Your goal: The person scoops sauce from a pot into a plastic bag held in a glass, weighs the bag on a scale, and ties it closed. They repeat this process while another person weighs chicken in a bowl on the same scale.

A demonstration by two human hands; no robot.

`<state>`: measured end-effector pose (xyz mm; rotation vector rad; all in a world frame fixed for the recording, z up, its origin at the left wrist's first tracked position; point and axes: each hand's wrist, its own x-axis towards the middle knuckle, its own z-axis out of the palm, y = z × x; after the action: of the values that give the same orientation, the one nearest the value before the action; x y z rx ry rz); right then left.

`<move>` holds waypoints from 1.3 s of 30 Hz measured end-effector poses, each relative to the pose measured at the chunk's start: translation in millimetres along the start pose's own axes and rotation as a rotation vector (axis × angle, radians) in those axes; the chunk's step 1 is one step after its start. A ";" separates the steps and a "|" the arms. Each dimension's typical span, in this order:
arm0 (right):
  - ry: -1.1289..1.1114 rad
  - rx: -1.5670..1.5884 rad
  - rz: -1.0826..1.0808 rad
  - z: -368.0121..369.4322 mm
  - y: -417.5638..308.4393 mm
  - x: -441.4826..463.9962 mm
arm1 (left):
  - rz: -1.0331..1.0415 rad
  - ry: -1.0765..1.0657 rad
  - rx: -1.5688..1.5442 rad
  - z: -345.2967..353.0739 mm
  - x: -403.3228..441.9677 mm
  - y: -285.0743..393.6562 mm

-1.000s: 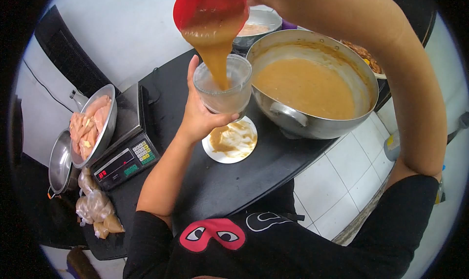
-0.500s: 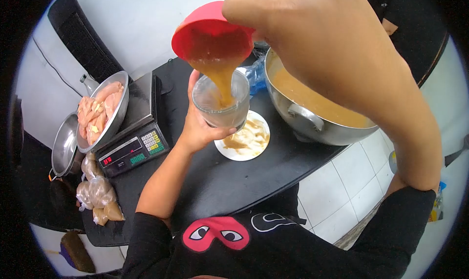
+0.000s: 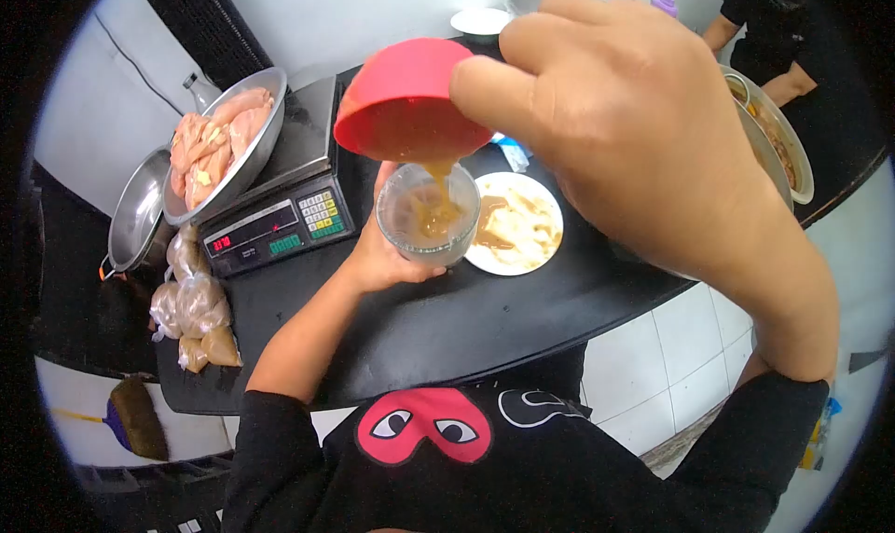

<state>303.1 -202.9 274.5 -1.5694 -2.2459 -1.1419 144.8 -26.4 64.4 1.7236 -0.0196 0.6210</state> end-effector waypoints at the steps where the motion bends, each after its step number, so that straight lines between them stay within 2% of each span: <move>1: -0.002 0.012 -0.010 3.5 -2.6 0.8 | -0.007 0.002 -0.016 -2.1 -5.1 -1.9; 3: -0.012 0.035 -0.026 9.3 -9.1 0.9 | -0.021 0.002 -0.052 -3.4 -16.6 -5.9; 9: 0.026 0.085 -0.061 27.2 -30.3 1.3 | -0.194 0.012 0.186 -9.0 -46.7 -20.3; 16: -0.005 0.122 -0.062 35.2 -44.8 -6.4 | -0.321 -0.026 0.113 -18.9 -64.0 -26.5; 19: 0.028 0.152 -0.050 41.8 -49.9 -11.3 | -0.326 -0.153 0.360 -36.1 -67.8 -6.8; 23: 0.073 0.135 -0.038 50.6 -56.5 -15.4 | -0.421 -0.229 0.178 -68.3 -76.8 13.1; 24: 0.060 0.116 -0.031 53.7 -58.3 -17.7 | -0.353 -0.210 0.130 -77.2 -80.3 6.4; 27: 0.085 0.131 -0.004 65.8 -63.3 -23.6 | -0.189 0.118 0.026 -79.0 -93.0 -1.7; 29: 0.087 0.133 0.020 63.9 -61.1 -29.9 | -0.137 0.186 0.204 -74.3 -96.0 4.6; 33: 0.100 0.113 0.048 71.6 -64.6 -35.2 | -0.065 0.352 0.309 -69.0 -98.6 6.7; 39: 0.111 0.091 0.095 61.2 -65.7 -36.9 | -0.008 0.485 0.381 -69.3 -101.4 -3.5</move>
<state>279.1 -198.7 180.6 -1.5211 -2.0993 -1.0585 32.2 5.9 27.4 1.8872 0.4728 1.0755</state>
